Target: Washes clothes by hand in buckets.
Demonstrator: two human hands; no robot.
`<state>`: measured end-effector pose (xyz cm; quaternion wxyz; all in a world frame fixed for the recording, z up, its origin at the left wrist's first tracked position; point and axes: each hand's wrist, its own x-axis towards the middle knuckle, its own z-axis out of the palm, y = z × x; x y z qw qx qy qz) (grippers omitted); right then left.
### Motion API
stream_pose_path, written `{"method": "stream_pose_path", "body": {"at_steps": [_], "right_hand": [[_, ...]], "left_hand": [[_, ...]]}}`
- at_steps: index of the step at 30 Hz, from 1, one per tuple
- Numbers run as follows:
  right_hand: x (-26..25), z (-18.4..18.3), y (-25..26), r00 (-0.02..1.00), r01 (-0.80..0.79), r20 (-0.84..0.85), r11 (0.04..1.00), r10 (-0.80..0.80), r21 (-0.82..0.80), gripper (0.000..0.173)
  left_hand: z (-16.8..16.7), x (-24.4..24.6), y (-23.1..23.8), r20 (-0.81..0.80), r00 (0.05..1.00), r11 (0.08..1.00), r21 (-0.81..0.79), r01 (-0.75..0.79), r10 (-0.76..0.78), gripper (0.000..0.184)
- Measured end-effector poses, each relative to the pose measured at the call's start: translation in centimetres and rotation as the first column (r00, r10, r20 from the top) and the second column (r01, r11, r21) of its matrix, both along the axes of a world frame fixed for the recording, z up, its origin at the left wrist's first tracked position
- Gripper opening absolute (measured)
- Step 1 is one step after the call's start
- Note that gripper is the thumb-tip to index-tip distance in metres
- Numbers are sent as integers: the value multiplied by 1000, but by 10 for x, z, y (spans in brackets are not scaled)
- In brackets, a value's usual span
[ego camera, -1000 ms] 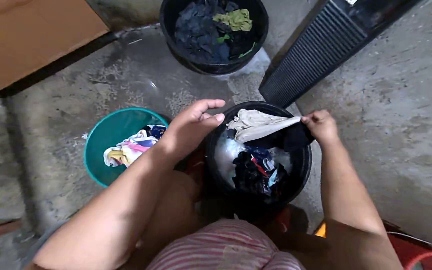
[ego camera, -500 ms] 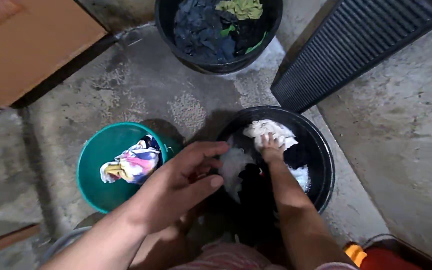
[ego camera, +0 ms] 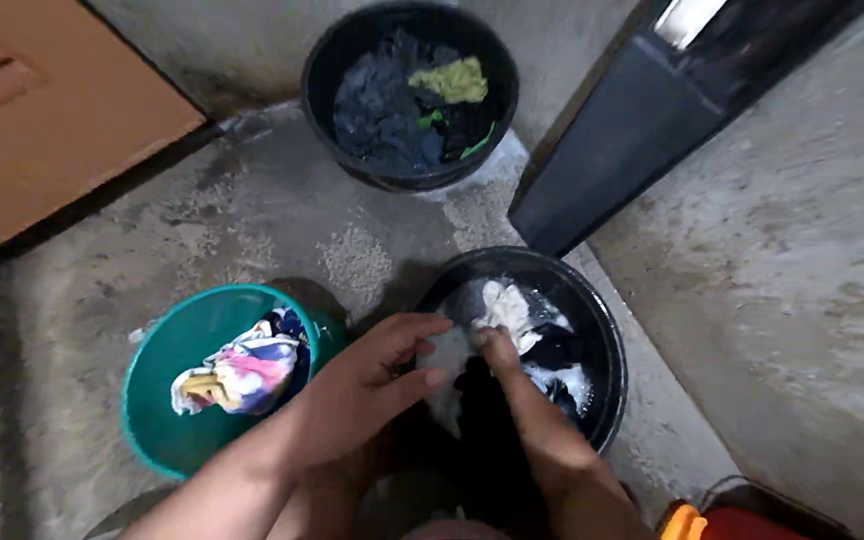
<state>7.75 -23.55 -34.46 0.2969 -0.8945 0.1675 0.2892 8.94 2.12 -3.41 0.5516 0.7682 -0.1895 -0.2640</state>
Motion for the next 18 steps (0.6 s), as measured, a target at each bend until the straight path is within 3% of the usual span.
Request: {"method": "stream_pose_path", "body": {"at_steps": [2,6,9,13,18], "right_hand": [[3,27,-1,999,-38,27,998,37,58,38],[-1,122,4,984,-172,11,970,177,-174,36],[-6,170,-5,968,-101,204,974,143,-204,34],[8,213,-23,954,100,279,993,-113,59,29],[25,259,-52,795,267,444,896,-414,356,26]], "left_hand": [[2,1,0,-13,1000,998,59,-3,4,47],[3,3,-3,-43,999,990,140,-5,12,46],[-1,7,-4,-38,998,986,159,-51,57,44],[-6,8,-5,-58,985,983,93,-158,164,42],[-2,12,-12,-120,974,978,113,-178,191,43]]}}
